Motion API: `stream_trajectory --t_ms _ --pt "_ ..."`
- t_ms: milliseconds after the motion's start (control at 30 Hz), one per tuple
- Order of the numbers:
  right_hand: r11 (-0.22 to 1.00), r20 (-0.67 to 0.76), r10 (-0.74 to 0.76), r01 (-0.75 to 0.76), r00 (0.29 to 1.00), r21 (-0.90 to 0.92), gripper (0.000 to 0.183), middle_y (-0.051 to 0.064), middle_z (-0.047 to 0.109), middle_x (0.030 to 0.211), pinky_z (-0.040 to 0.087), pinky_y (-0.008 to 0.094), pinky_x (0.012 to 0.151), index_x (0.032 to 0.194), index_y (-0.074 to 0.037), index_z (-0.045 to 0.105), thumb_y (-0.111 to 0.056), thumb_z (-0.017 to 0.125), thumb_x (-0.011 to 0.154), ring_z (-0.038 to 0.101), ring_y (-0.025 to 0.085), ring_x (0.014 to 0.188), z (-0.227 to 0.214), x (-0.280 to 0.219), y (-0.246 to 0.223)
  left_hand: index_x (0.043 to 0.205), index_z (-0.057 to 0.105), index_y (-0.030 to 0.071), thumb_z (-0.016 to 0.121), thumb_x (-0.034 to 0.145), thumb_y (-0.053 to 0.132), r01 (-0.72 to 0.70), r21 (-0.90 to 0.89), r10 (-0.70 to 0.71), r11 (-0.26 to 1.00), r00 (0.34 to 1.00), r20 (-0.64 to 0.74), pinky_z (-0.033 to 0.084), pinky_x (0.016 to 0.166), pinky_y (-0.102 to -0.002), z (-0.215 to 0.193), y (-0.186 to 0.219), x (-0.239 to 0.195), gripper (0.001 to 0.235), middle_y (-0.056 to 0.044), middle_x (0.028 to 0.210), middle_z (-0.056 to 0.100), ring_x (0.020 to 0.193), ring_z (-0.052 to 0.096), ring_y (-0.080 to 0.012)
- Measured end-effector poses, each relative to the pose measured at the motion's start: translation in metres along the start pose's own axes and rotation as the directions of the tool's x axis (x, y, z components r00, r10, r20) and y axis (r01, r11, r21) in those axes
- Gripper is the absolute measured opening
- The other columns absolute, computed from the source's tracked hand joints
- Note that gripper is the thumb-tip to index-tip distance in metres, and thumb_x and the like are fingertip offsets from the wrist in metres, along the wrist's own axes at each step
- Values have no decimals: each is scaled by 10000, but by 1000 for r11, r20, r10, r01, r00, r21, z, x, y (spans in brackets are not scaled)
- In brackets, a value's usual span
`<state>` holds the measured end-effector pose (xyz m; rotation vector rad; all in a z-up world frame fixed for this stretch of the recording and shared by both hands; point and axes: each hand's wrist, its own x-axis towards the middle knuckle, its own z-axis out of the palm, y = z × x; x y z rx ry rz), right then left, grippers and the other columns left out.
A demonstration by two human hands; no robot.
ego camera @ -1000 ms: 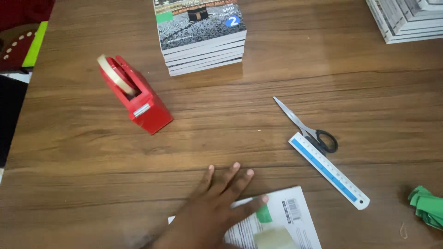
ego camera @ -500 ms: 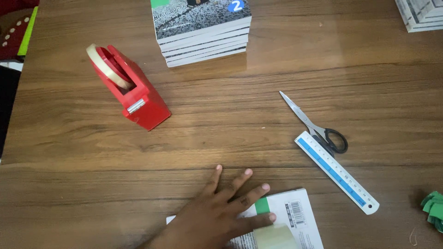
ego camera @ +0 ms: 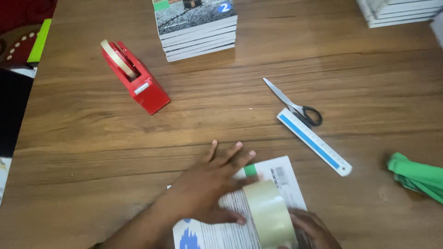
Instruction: The person tapes the spine of a book using clear adhesive tape and green paper strips. They use scissors to cut the tape and a ruler to measure the spine, repeating the process on multiple books.
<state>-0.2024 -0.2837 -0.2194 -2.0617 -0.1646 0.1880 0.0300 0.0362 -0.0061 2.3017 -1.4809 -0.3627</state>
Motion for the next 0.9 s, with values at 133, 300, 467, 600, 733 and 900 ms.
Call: stream_trajectory --t_ms 133,300,467,600,733,900 --pt "929 -281 -155 43 947 -367 809 190 616 1393 356 681 1149 1303 -50 570 -520 837 701 395 521 1478 -18 55 -126 1612 210 55 1010 450 693 213 -4 -213 977 977 31 6 1191 -640 -12 3 4 1549 -163 1692 226 1565 105 -350" --pt "885 -207 -208 94 956 -457 929 233 374 1597 190 721 1169 1390 -89 516 -675 817 735 288 460 1510 6 43 -145 1631 142 148 1080 425 685 460 172 -458 871 887 -55 -77 1189 -639 -24 -4 12 1620 -135 1710 70 1564 -34 -315" --pt "989 8 97 -97 995 109 855 130 695 1411 468 535 1138 1410 -126 508 -446 926 737 659 274 1357 -20 32 -192 1634 131 170 966 586 713 606 305 -556 735 796 -240 28 1168 -723 -24 -33 -3 1445 -172 1713 52 1561 -47 -348" --pt "938 -275 191 -257 942 -232 534 -18 684 1316 550 411 969 1286 -244 681 -460 740 802 670 190 1193 -87 61 -191 1495 434 51 740 848 314 534 -56 -494 844 731 -471 357 1094 -527 -29 -18 -24 763 -187 1553 426 1415 384 -384" --pt "672 -341 -154 -154 927 -724 358 155 766 964 560 546 862 1094 -137 740 -394 495 1040 724 416 996 -161 139 -211 1351 675 100 638 997 314 300 -496 -573 815 554 -605 448 1129 -495 -32 13 -26 415 -163 1279 720 1281 632 -355" --pt "885 -460 -129 -108 878 -454 259 118 762 1107 565 443 833 1144 -87 771 -185 626 953 711 354 1005 -150 205 -159 1239 706 107 759 821 214 182 -363 -398 914 576 -714 504 1035 -408 -26 77 -4 435 -90 1202 730 1161 684 -280"
